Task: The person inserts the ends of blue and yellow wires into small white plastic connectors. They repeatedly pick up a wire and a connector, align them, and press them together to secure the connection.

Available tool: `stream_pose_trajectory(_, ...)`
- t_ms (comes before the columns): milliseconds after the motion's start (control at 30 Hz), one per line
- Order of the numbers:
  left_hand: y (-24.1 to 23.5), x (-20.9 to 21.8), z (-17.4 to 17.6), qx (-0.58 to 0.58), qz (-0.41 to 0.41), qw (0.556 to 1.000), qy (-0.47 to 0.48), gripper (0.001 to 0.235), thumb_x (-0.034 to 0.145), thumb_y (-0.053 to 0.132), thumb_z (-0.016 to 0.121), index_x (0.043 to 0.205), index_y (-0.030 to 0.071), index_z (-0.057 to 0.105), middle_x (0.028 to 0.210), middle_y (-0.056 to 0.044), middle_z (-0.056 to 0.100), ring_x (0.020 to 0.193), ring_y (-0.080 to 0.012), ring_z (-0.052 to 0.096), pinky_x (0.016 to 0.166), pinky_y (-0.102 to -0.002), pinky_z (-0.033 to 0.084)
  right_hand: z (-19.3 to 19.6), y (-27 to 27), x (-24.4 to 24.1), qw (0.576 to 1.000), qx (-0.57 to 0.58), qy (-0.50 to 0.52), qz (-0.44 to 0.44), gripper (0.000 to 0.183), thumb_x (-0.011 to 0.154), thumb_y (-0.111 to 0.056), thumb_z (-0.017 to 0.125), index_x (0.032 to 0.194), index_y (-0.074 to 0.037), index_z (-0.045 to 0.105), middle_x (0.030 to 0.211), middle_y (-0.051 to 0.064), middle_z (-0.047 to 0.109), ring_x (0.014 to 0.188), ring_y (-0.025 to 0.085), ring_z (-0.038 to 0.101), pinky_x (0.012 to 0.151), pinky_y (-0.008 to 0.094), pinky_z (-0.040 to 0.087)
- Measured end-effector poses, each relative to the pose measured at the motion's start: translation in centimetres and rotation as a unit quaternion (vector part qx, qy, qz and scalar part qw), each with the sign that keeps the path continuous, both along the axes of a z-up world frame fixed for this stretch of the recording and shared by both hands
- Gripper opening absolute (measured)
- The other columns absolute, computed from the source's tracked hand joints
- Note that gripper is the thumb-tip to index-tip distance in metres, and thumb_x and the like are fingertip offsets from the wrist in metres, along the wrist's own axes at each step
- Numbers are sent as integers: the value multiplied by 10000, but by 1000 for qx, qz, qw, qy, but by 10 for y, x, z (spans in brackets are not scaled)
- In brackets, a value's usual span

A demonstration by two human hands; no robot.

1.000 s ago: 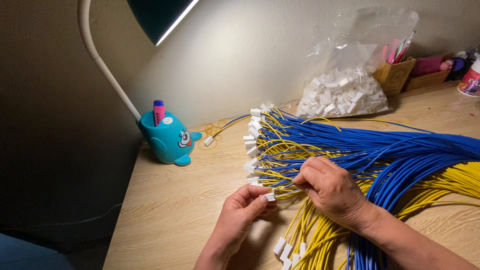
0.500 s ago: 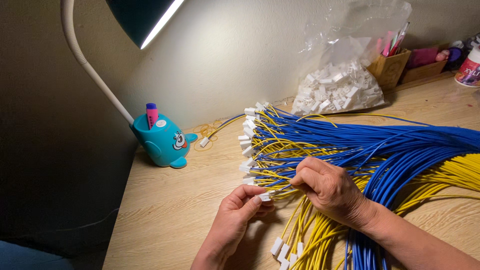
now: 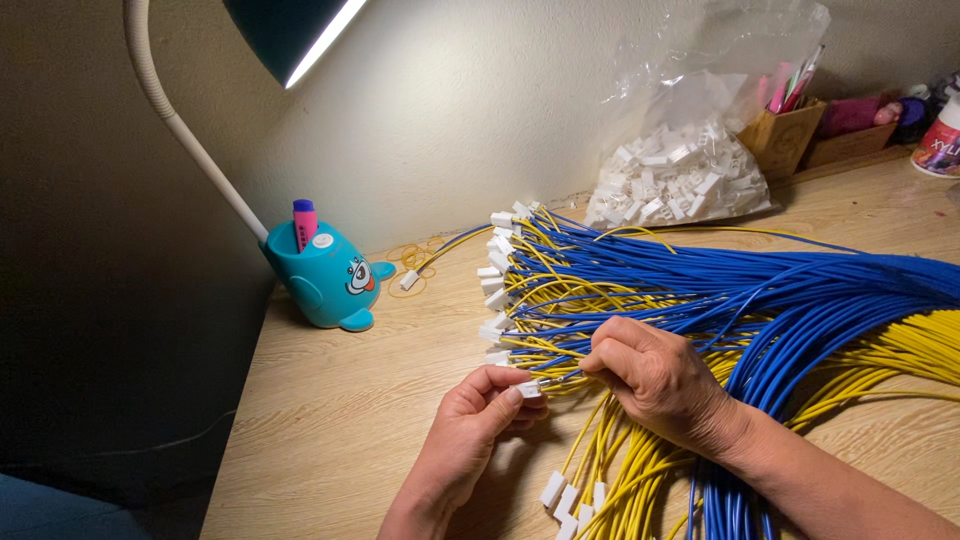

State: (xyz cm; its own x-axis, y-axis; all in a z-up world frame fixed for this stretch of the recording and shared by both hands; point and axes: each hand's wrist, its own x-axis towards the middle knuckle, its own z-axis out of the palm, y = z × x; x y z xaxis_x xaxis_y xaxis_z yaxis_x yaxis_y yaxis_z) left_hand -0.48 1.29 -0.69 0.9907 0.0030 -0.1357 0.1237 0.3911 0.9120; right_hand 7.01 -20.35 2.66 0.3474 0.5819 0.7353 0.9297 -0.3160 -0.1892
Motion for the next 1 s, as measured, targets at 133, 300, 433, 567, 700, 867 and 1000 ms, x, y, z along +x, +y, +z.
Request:
stream_pose_trajectory(133,0,0,0,2,-1,1000,3,158,896,23,595,1044,-17,634,910,-228,736,795,-279,716,765,-329,575,-3,0,1,1000,-17,-3,-16,135,820,11,627,812,-116,581,805,6,574,683,188,584,615,282,486)
stream_pose_trajectory(300,1,0,2,-1,0,1000,-2,204,873,53,627,1061,-28,636,921,-235,739,804,-305,725,789,-349,585,-1,-1,-3,999,-25,-11,-19,144,802,15,631,814,-118,577,807,7,566,660,186,584,592,284,486)
stream_pose_trajectory(433,1,0,1,-1,3,1000,4,188,875,45,625,1050,-23,638,920,-235,740,807,-306,726,798,-351,587,-1,-2,-3,999,-31,10,-17,104,833,-35,638,830,-123,582,806,6,558,655,184,585,581,287,489)
stream_pose_trajectory(567,1,1,-1,-3,0,1000,-5,182,878,36,621,1048,-26,637,932,-239,738,798,-306,725,792,-350,589,6,1,-5,994,-33,104,27,83,904,-195,625,850,-131,623,787,-2,571,661,161,576,609,278,478)
stream_pose_trajectory(700,1,-1,2,12,-3,1000,-1,183,884,51,613,1053,-15,637,939,-232,741,811,-294,726,796,-338,583,-8,1,2,993,-55,98,39,206,961,-264,517,895,-125,656,763,18,559,715,202,551,674,314,463)
stream_pose_trajectory(867,2,0,-2,9,-8,1000,-12,175,889,35,605,1056,-11,635,945,-227,740,807,-286,723,789,-333,581,-6,4,0,997,-38,68,18,146,920,-227,598,823,-128,643,733,13,564,674,216,546,647,326,448)
stream_pose_trajectory(1000,2,0,-3,11,-9,1000,-14,176,889,42,611,1053,-10,644,940,-216,739,804,-280,721,787,-336,582,-6,7,-3,997,-33,63,9,126,900,-222,626,808,-136,638,734,7,568,669,215,545,634,334,450)
